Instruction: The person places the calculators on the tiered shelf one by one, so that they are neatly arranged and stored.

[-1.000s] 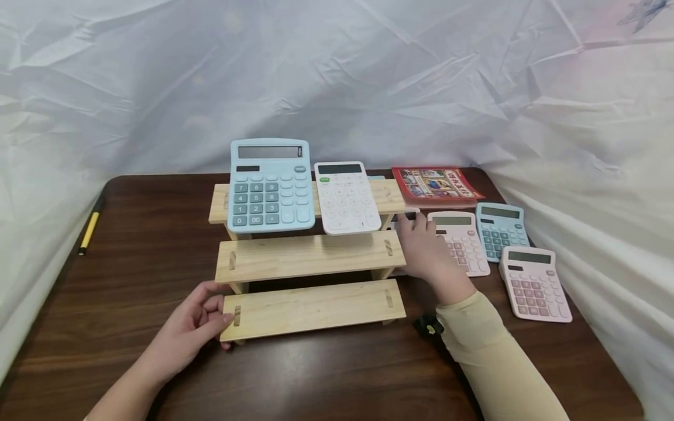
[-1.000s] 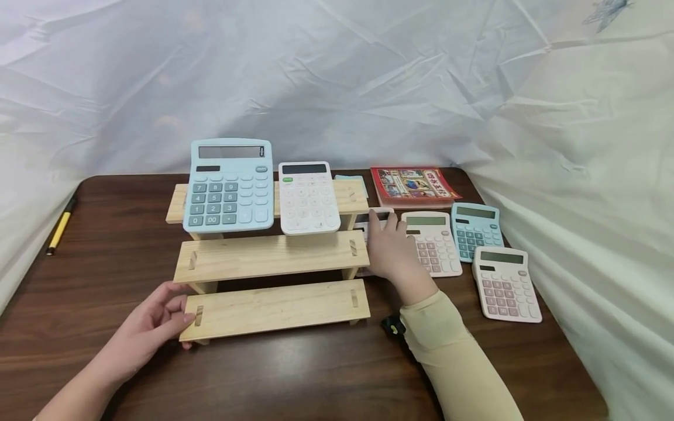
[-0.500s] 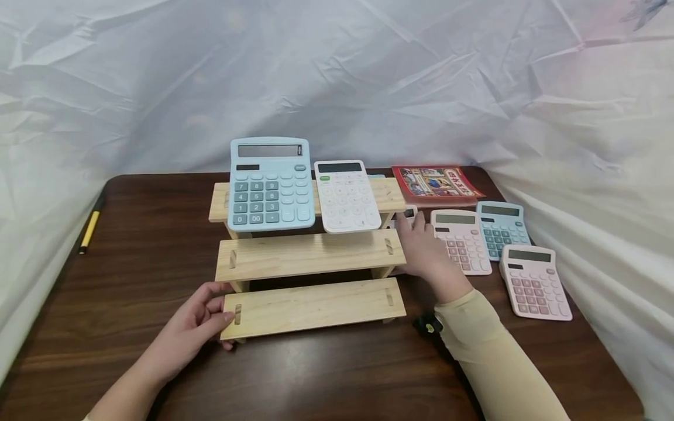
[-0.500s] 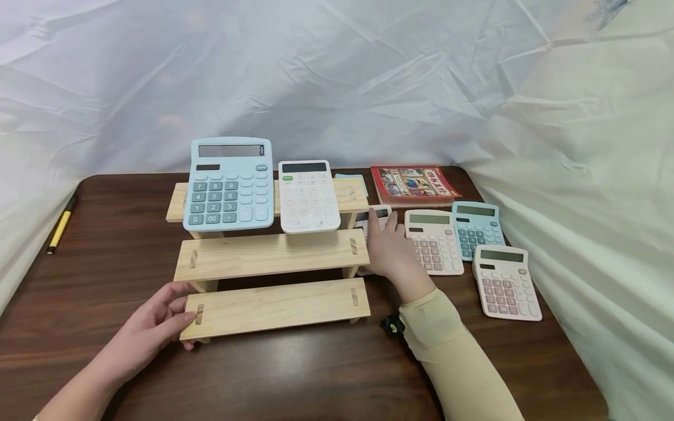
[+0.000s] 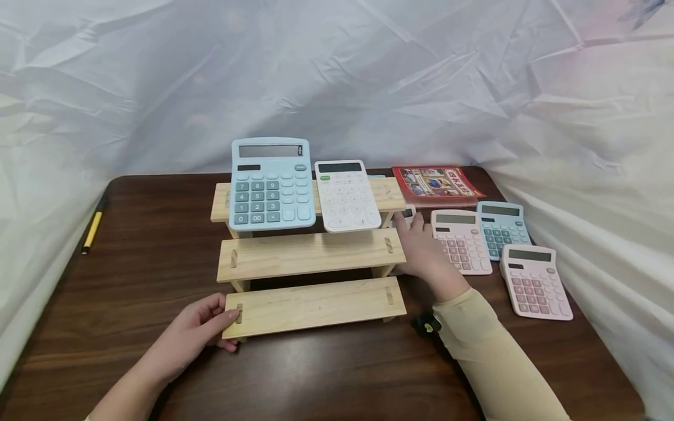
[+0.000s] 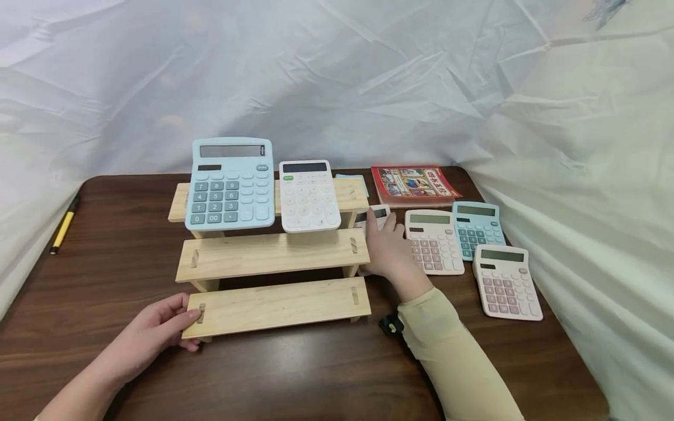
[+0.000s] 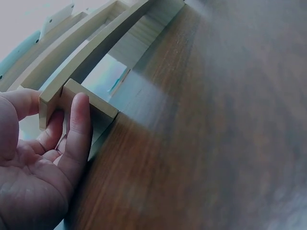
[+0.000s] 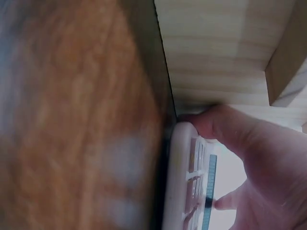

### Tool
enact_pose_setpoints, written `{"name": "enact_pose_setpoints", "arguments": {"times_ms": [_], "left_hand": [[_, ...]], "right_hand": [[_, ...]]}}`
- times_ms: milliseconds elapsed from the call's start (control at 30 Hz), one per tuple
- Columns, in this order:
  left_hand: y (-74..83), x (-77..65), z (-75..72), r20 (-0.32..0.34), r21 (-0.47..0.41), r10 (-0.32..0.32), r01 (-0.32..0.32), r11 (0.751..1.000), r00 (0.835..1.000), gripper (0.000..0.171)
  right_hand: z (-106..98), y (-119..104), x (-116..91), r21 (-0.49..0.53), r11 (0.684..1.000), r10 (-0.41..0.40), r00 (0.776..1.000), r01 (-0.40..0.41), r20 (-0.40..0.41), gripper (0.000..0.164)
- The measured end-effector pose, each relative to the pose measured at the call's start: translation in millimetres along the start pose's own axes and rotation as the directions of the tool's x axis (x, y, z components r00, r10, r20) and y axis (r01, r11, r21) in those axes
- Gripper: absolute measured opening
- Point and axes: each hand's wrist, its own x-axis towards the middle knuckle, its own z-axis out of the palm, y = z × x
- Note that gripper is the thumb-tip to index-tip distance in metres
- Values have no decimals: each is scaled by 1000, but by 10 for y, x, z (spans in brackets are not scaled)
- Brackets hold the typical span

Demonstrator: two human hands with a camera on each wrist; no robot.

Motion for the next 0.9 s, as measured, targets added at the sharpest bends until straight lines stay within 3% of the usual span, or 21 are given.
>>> {"name": "enact_pose_setpoints", "arguments": {"times_ms": [367,600,900], "left_hand": [[-16,-84,23,-3,-11,22,-22,1000,1000,31],[-11,-97,23,-64,-13,16,-17,1000,998,32],[0,-34,48,-53,-10,28,-29,1000,998,35]], "right_hand": [[-4,47,-14,51,995,-88,996,89,-25,131],[-4,32,2,78,995,-57,997,60,-45,129],[-42,59,-79,150,989,-3,998,11,-56,133]]}}
